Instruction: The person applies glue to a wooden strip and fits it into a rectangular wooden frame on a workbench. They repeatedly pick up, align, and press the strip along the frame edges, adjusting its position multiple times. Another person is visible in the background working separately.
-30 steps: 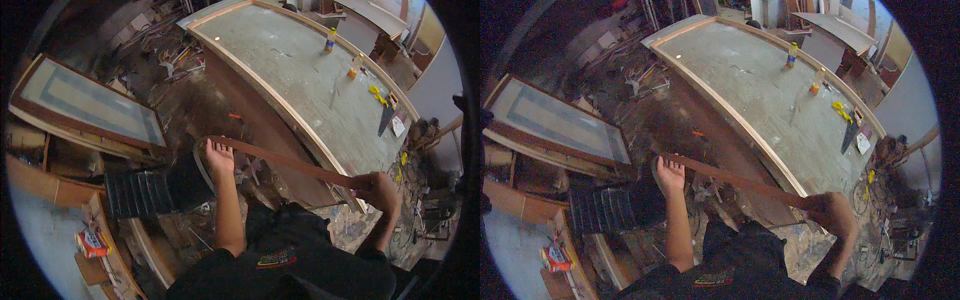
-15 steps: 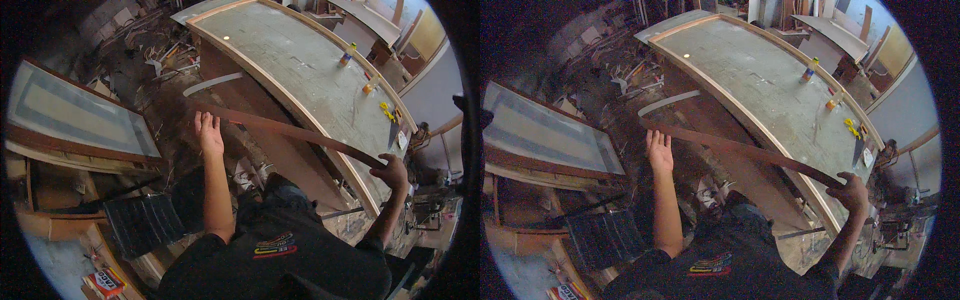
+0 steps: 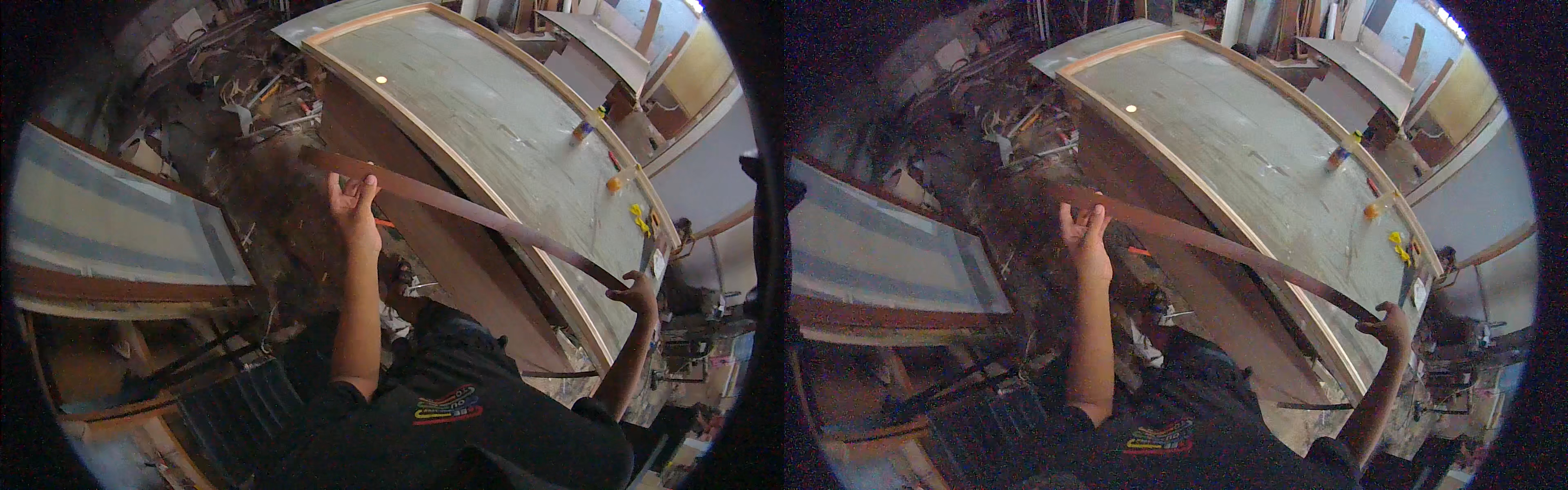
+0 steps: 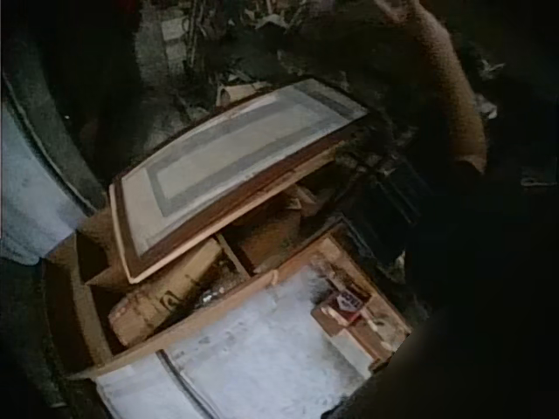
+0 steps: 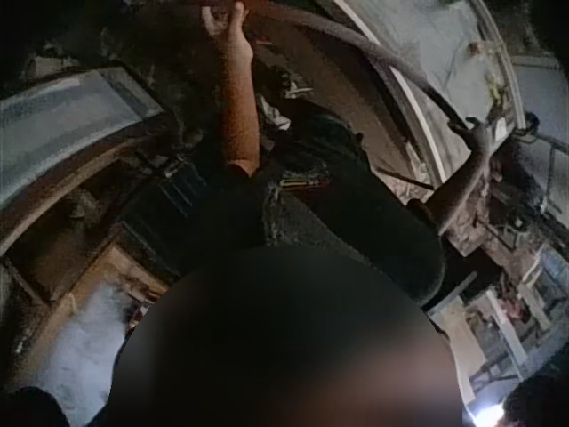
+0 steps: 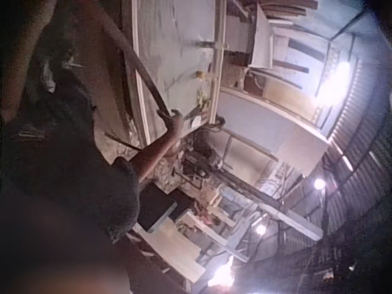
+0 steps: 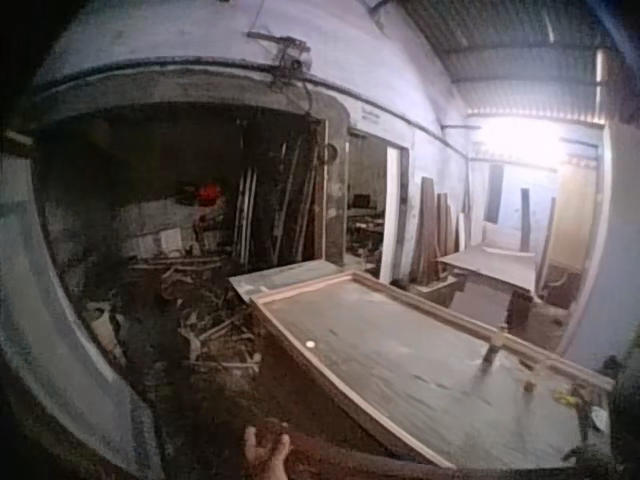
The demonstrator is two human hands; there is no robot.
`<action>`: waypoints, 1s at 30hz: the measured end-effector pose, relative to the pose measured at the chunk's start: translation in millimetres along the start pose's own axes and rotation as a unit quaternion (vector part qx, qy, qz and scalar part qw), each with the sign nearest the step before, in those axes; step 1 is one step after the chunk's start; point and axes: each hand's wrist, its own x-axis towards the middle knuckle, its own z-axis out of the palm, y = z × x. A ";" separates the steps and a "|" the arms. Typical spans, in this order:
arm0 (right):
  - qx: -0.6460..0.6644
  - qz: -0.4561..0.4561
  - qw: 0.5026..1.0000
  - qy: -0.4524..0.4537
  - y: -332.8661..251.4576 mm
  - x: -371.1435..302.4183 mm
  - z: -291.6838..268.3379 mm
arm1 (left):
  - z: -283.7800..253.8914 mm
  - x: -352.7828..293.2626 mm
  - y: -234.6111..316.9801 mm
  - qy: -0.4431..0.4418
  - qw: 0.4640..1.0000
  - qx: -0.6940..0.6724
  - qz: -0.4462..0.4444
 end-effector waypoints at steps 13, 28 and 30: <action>0.124 0.079 0.985 0.089 -109.2 107.1 111.3 | 52.6 230.1 -52.3 -0.113 0.987 0.066 0.095; 0.072 0.273 0.922 0.266 -277.3 142.8 195.8 | 60.5 431.0 -177.8 -0.159 0.967 0.200 -0.009; 0.081 0.285 0.923 0.245 -293.6 140.7 212.0 | 54.6 449.3 -196.2 -0.167 0.965 0.198 -0.030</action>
